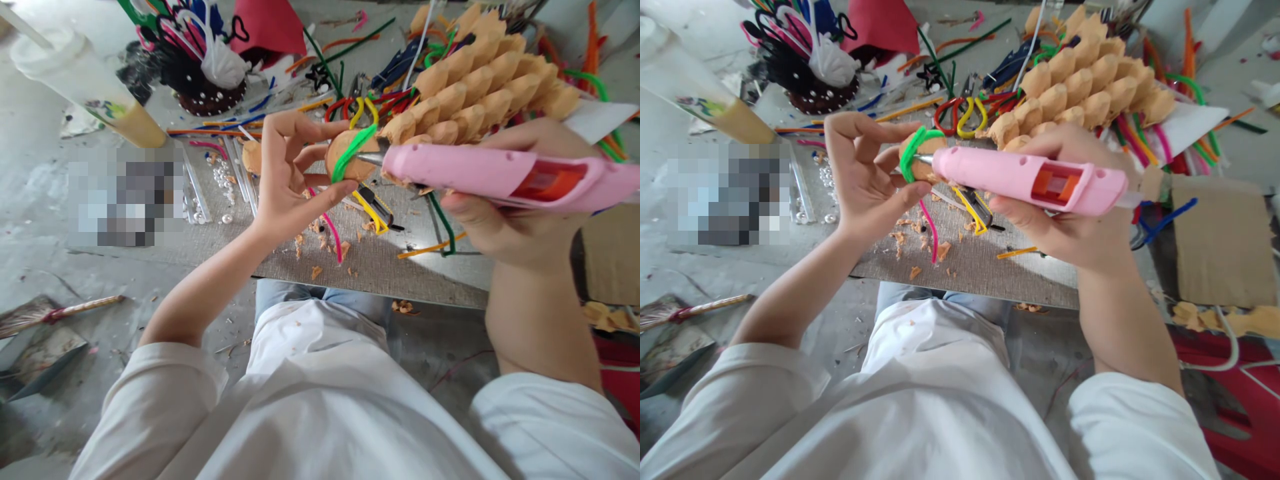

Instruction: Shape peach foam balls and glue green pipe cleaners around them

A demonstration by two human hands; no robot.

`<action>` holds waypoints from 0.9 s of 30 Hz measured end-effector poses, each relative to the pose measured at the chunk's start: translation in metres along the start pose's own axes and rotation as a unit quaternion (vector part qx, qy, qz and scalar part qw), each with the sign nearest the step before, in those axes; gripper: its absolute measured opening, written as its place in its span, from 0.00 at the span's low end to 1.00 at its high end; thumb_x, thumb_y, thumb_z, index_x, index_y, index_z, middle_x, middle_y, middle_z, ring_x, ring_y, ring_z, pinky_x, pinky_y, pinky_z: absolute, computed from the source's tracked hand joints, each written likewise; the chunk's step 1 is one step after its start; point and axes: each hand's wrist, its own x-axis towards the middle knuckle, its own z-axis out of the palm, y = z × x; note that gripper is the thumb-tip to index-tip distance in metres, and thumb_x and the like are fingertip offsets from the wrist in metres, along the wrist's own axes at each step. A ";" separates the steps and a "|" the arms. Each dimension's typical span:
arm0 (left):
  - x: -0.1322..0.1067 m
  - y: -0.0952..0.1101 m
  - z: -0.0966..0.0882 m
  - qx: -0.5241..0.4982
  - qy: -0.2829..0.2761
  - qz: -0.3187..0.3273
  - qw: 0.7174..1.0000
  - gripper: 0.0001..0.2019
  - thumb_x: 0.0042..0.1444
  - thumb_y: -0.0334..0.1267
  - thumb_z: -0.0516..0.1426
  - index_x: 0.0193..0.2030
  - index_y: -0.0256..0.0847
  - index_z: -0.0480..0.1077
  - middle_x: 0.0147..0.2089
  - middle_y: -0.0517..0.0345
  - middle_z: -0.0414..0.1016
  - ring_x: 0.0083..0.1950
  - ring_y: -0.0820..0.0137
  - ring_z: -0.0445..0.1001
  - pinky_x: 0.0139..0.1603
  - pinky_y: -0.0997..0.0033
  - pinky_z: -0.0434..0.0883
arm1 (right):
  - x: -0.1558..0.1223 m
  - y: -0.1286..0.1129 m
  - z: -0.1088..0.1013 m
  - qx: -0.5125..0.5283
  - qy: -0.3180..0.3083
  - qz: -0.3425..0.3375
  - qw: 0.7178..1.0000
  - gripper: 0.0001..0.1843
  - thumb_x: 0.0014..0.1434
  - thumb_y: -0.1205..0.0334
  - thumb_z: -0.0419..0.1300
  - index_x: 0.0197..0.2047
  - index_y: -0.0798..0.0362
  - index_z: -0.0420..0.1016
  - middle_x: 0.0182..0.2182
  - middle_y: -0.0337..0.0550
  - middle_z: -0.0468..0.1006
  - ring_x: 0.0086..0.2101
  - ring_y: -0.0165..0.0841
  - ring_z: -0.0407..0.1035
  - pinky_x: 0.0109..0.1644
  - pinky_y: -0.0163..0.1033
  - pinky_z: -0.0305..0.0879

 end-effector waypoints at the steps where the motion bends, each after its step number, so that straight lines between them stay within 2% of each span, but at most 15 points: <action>1: 0.000 0.000 0.000 0.004 -0.001 -0.006 1.000 0.38 0.51 0.59 0.70 0.61 0.61 0.55 0.64 0.59 0.75 0.56 0.66 0.84 0.42 0.72 0.87 | 0.001 0.001 0.001 0.009 0.009 -0.001 1.000 0.14 0.66 0.43 0.62 0.47 0.41 0.78 0.38 0.35 0.83 0.37 0.37 0.80 0.35 0.44 0.72; 3: 0.000 0.001 0.000 0.013 -0.002 -0.018 1.000 0.38 0.51 0.60 0.70 0.61 0.61 0.55 0.64 0.59 0.75 0.56 0.65 0.84 0.42 0.72 0.87 | 0.002 0.002 0.002 0.026 0.028 -0.008 0.999 0.15 0.64 0.43 0.64 0.46 0.43 0.78 0.36 0.35 0.83 0.36 0.36 0.80 0.34 0.43 0.71; 6: 0.000 0.003 -0.001 0.015 -0.004 -0.026 1.000 0.38 0.51 0.62 0.69 0.62 0.60 0.55 0.64 0.58 0.75 0.56 0.65 0.84 0.43 0.71 0.87 | 0.002 0.002 0.002 0.021 0.026 -0.012 0.999 0.14 0.64 0.45 0.64 0.45 0.44 0.79 0.36 0.36 0.83 0.36 0.35 0.80 0.34 0.41 0.70; 9: -0.001 0.003 -0.001 0.011 -0.005 -0.021 1.000 0.37 0.52 0.61 0.68 0.62 0.60 0.54 0.65 0.58 0.74 0.56 0.65 0.84 0.45 0.70 0.87 | 0.001 -0.002 0.002 0.013 0.011 0.019 1.000 0.17 0.64 0.39 0.62 0.44 0.42 0.81 0.39 0.37 0.83 0.38 0.37 0.80 0.35 0.43 0.73; 13: 0.001 0.001 0.000 0.007 0.002 -0.002 1.000 0.37 0.50 0.60 0.70 0.60 0.59 0.55 0.63 0.58 0.75 0.56 0.65 0.84 0.46 0.69 0.86 | 0.001 -0.011 0.006 0.034 -0.044 0.115 0.992 0.29 0.62 0.27 0.56 0.49 0.38 0.81 0.46 0.42 0.82 0.50 0.47 0.79 0.38 0.49 0.78; 16: 0.002 0.000 0.000 0.017 0.005 0.001 1.000 0.38 0.49 0.62 0.70 0.59 0.59 0.54 0.62 0.58 0.75 0.57 0.63 0.84 0.46 0.67 0.86 | 0.003 -0.015 0.007 0.044 -0.096 0.125 0.987 0.31 0.62 0.25 0.54 0.52 0.37 0.81 0.48 0.43 0.82 0.53 0.50 0.78 0.39 0.51 0.79; 20: 0.002 0.002 0.000 0.024 0.004 -0.008 1.000 0.37 0.50 0.63 0.69 0.60 0.60 0.54 0.62 0.58 0.75 0.57 0.64 0.83 0.48 0.64 0.87 | 0.002 -0.011 0.002 0.020 -0.119 0.097 0.988 0.28 0.64 0.29 0.55 0.55 0.35 0.80 0.47 0.43 0.82 0.54 0.52 0.78 0.41 0.53 0.79; 24: 0.002 0.004 0.001 -0.017 0.005 0.001 1.000 0.34 0.52 0.57 0.70 0.59 0.59 0.57 0.63 0.56 0.75 0.56 0.64 0.83 0.47 0.64 0.87 | -0.001 -0.006 -0.007 -0.007 -0.061 0.057 0.996 0.19 0.67 0.41 0.59 0.58 0.31 0.77 0.45 0.41 0.82 0.48 0.49 0.79 0.46 0.54 0.77; 27: 0.001 0.002 0.002 -0.026 0.007 0.000 1.000 0.35 0.51 0.56 0.70 0.60 0.59 0.56 0.63 0.56 0.74 0.57 0.64 0.83 0.48 0.63 0.87 | -0.001 -0.006 -0.010 -0.014 -0.048 0.042 0.998 0.19 0.68 0.49 0.60 0.61 0.26 0.73 0.45 0.39 0.81 0.45 0.47 0.79 0.48 0.54 0.76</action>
